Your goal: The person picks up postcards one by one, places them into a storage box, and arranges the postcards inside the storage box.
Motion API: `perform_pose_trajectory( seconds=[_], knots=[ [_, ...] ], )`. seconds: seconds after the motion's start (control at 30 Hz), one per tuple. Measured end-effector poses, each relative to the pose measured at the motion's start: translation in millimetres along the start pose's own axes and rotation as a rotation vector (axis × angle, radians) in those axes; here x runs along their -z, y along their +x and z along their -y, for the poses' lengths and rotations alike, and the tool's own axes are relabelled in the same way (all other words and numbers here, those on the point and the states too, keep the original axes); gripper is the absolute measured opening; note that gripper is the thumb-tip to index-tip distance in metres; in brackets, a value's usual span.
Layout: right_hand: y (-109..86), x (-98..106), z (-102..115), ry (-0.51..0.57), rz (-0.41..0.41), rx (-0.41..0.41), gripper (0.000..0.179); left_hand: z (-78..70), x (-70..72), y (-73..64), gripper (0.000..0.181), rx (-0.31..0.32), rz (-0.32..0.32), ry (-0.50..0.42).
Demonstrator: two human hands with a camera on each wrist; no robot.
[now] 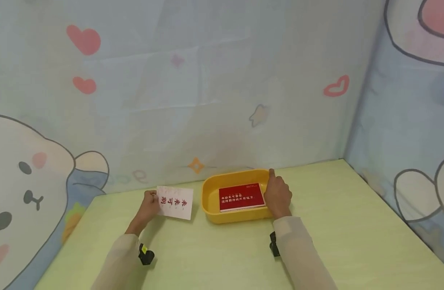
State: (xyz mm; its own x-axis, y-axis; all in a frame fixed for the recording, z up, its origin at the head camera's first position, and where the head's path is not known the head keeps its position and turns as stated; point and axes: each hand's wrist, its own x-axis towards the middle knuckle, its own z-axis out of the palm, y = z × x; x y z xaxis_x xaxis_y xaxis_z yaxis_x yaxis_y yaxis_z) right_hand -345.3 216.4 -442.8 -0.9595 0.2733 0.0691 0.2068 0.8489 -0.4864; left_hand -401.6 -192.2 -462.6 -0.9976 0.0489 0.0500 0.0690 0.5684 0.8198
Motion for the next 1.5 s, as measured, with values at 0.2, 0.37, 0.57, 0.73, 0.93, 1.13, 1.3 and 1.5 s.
perform_pose_trajectory(
  seconds=[0.2, 0.37, 0.57, 0.73, 0.93, 1.13, 1.3, 1.5],
  knots=[
    [2.4, 1, -2, 0.0, 0.004, 0.005, 0.072, -14.4, -5.4, 0.5, 0.032, -0.006, -0.03, -0.077],
    [2.7, 1, -1, 0.006, -0.008, 0.022, 0.072, -24.5, -6.7, -0.7, 0.035, 0.009, -0.047, -0.156],
    [2.9, -2, 0, 0.0, 0.007, 0.012, 0.073, -35.4, -10.1, -4.4, 0.038, 0.018, -0.052, -0.21],
    [2.7, -2, 0, -0.002, 0.009, 0.001, 0.072, -45.5, -12.6, -4.2, 0.038, 0.016, -0.045, -0.274],
    [2.4, 1, 0, -0.005, 0.018, -0.01, 0.073, -65.1, -20.0, -6.5, 0.04, 0.034, -0.024, -0.294],
    [2.0, 4, -2, -0.009, 0.027, -0.012, 0.074, -82.2, -30.8, -10.3, 0.042, 0.024, 0.002, -0.311],
    [1.4, 4, -4, -0.004, 0.026, -0.009, 0.073, -89.2, -39.7, -12.9, 0.043, 0.018, 0.054, -0.334],
    [1.2, 4, -7, -0.005, 0.02, 0.003, 0.073, -95.3, -49.9, -12.6, 0.044, 0.039, 0.09, -0.368]
  ],
)
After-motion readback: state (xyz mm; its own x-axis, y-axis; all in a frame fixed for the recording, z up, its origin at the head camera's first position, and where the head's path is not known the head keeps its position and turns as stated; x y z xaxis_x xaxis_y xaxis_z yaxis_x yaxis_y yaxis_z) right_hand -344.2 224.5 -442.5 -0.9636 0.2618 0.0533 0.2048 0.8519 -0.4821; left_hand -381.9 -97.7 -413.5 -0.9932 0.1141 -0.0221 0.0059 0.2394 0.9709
